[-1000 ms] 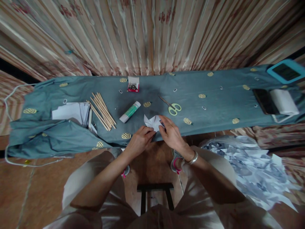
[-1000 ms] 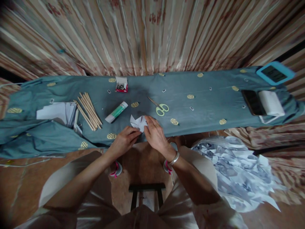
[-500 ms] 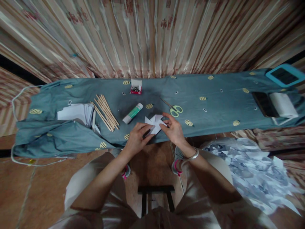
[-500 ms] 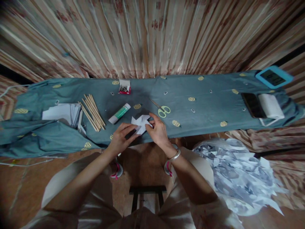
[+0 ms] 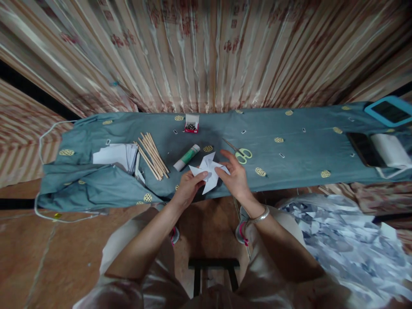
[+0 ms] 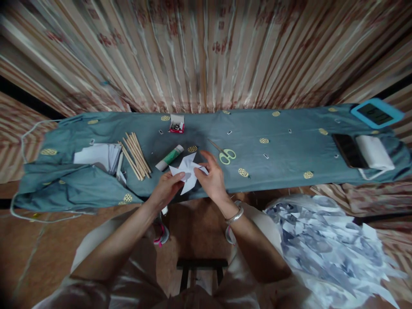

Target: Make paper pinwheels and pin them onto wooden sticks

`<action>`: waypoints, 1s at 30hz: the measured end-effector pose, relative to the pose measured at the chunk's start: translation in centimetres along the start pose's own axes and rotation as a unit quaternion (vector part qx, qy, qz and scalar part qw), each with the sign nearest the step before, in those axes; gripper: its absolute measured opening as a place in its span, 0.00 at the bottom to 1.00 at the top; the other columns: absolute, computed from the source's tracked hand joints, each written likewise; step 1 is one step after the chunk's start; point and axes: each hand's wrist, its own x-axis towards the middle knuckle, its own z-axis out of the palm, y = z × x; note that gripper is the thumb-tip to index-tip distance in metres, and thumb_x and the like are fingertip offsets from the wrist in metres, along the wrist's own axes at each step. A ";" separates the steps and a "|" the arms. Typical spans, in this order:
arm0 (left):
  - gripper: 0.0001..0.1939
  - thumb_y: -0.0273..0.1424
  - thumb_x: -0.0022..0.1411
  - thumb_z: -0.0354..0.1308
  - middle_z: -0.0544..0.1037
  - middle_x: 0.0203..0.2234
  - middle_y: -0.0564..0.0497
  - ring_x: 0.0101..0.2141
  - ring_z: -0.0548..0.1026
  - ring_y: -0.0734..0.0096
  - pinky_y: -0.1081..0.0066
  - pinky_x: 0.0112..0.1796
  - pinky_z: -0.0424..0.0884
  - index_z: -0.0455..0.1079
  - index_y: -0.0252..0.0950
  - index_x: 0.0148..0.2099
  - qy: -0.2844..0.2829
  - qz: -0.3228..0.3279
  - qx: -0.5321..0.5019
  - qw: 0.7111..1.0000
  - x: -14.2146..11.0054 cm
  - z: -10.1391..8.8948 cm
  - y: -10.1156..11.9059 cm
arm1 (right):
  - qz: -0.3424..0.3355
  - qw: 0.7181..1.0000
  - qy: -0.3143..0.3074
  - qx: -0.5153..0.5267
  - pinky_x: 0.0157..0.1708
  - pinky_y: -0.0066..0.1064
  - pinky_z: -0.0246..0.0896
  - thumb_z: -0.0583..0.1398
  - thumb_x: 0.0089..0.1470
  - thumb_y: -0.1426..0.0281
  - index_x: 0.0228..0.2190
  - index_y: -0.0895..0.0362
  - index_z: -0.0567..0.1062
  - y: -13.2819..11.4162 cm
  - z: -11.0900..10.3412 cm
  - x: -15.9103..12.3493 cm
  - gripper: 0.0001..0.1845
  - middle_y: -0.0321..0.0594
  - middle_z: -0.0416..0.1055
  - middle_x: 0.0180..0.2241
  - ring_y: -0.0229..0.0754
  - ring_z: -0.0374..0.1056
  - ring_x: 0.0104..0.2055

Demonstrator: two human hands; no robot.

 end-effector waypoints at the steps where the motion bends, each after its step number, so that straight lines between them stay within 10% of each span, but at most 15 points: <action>1: 0.23 0.38 0.36 0.76 0.81 0.29 0.46 0.29 0.77 0.69 0.71 0.34 0.72 0.77 0.31 0.34 0.004 0.000 -0.008 1.000 0.0 0.0 0.0 | 0.004 1.000 -0.004 0.005 0.43 0.35 0.71 0.62 0.49 0.69 0.54 0.52 0.67 -0.1 0.3 0.0 0.29 0.45 0.64 0.60 0.41 0.73 0.41; 30: 0.21 0.34 0.30 0.77 0.82 0.27 0.50 0.27 0.77 0.72 0.73 0.33 0.73 0.77 0.32 0.30 0.135 0.073 -0.057 0.986 0.1 -1.9 2.8 | 0.004 1.000 0.006 0.029 0.46 0.40 0.69 0.62 0.52 0.59 0.38 0.56 0.78 -1.4 2.2 2.2 0.15 0.44 0.79 0.40 0.45 0.75 0.40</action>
